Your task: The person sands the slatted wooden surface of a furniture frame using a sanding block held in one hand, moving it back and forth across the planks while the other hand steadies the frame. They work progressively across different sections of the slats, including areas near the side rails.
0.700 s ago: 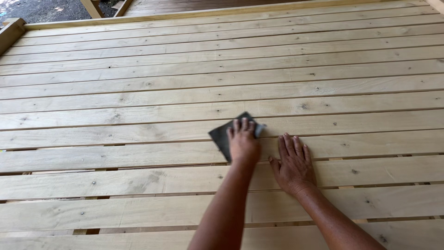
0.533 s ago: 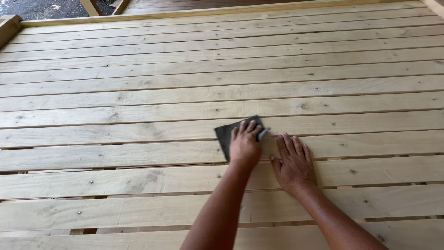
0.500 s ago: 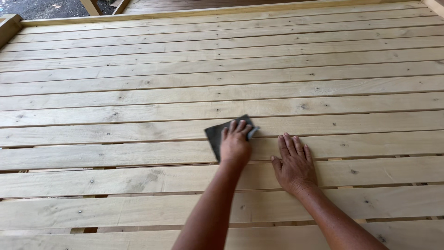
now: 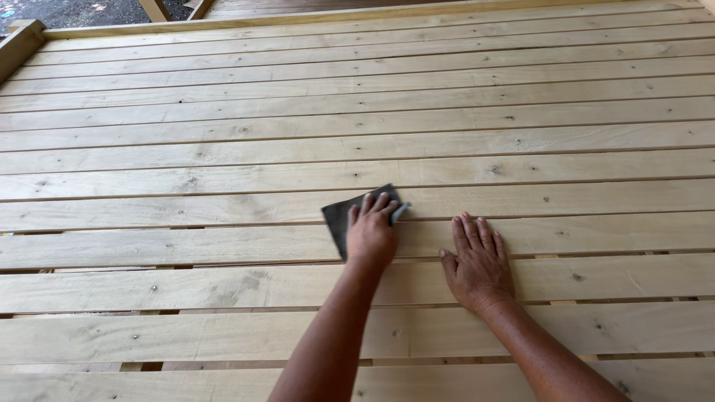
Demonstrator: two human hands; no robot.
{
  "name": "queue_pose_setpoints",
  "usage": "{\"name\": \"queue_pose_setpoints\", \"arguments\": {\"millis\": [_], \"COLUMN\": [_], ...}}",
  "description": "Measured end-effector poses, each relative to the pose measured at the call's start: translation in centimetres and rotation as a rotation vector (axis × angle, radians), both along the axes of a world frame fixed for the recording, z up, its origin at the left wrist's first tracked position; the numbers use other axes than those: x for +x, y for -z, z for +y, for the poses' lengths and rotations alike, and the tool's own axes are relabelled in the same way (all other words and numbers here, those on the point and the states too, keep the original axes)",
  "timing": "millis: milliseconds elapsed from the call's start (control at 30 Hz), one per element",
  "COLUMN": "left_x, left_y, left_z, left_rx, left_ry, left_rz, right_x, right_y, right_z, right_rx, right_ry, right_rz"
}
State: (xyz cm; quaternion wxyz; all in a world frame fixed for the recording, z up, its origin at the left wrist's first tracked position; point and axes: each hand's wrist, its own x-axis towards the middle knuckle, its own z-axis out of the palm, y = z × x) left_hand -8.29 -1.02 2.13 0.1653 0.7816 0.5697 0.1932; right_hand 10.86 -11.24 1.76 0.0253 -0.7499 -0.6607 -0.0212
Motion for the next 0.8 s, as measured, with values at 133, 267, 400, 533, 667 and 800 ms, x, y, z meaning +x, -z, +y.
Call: {"name": "queue_pose_setpoints", "arguments": {"millis": [133,267,400,533,667,800], "left_x": [-6.6,0.2,6.3,-2.5,-17.6,-23.9], "left_y": [-0.8,-1.2,0.4,1.2,0.0,-0.8], "left_z": [1.4,0.9,1.4,5.0,8.8,11.6], "left_rx": [0.009,0.060,0.047,0.081,0.144,0.000], "left_ry": [-0.251,-0.216,0.083,0.016,-0.225,-0.535], "left_rz": [0.061,0.059,0.054,0.062,0.306,0.238], "right_x": [0.1,-1.1,-1.9,-0.3,2.4,3.2], "right_y": [0.0,0.3,-0.6,-1.4,-1.5,-0.8], "right_z": [0.7,1.6,2.5,2.9,4.5,5.7], "right_rx": [0.017,0.031,0.027,-0.037,-0.005,0.023], "right_ry": [-0.008,-0.037,-0.056,-0.016,0.073,0.058], "right_rz": [-0.006,-0.043,-0.042,-0.006,-0.007,-0.062]}}
